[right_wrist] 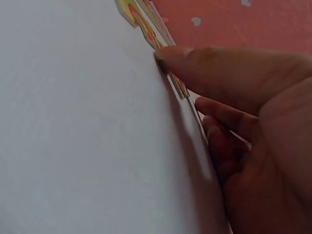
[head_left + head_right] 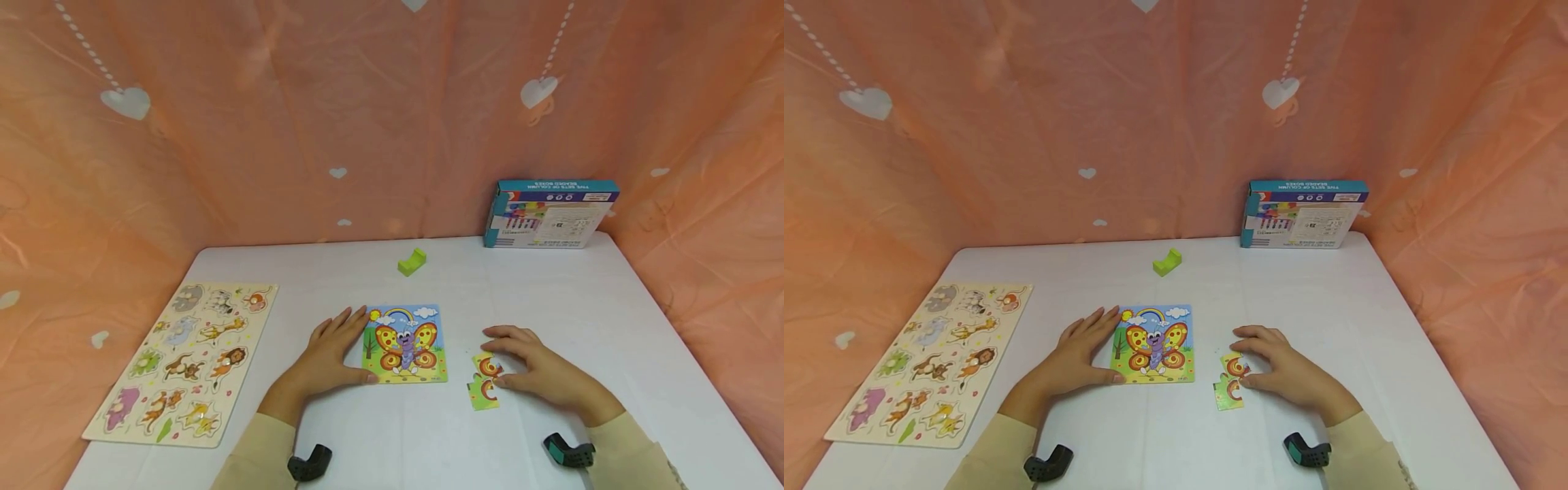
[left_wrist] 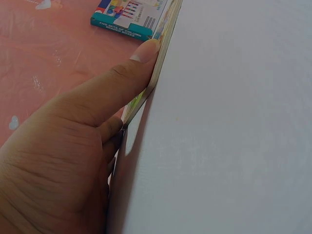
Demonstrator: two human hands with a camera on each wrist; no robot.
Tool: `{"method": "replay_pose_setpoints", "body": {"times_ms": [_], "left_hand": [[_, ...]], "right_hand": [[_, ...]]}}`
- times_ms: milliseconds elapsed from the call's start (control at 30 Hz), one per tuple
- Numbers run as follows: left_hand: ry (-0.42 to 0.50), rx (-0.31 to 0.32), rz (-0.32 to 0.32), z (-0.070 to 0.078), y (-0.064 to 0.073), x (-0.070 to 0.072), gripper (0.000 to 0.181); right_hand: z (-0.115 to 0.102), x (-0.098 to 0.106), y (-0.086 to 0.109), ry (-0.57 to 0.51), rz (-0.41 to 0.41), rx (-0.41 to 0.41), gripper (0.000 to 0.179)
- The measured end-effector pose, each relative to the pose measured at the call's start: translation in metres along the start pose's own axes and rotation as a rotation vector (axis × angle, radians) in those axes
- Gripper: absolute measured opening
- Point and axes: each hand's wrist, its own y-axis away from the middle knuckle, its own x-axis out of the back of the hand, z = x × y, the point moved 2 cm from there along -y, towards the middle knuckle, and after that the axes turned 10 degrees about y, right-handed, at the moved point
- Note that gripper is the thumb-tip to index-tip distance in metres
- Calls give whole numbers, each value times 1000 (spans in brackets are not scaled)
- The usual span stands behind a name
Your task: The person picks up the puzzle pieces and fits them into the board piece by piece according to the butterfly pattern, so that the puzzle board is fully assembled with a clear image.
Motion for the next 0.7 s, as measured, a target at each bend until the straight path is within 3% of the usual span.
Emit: {"method": "replay_pose_setpoints", "body": {"times_ms": [167,533,700], "left_hand": [[0,-1,3,0,0,0,120],[5,3,4,-1,0,0,120],[6,3,4,-1,0,0,120]], "right_hand": [[-3,-1,0,12,11,-11,31],[-11,-4,-3,0,94,-44,41],[-15,-5,-6,-56,138,-69,30]]}}
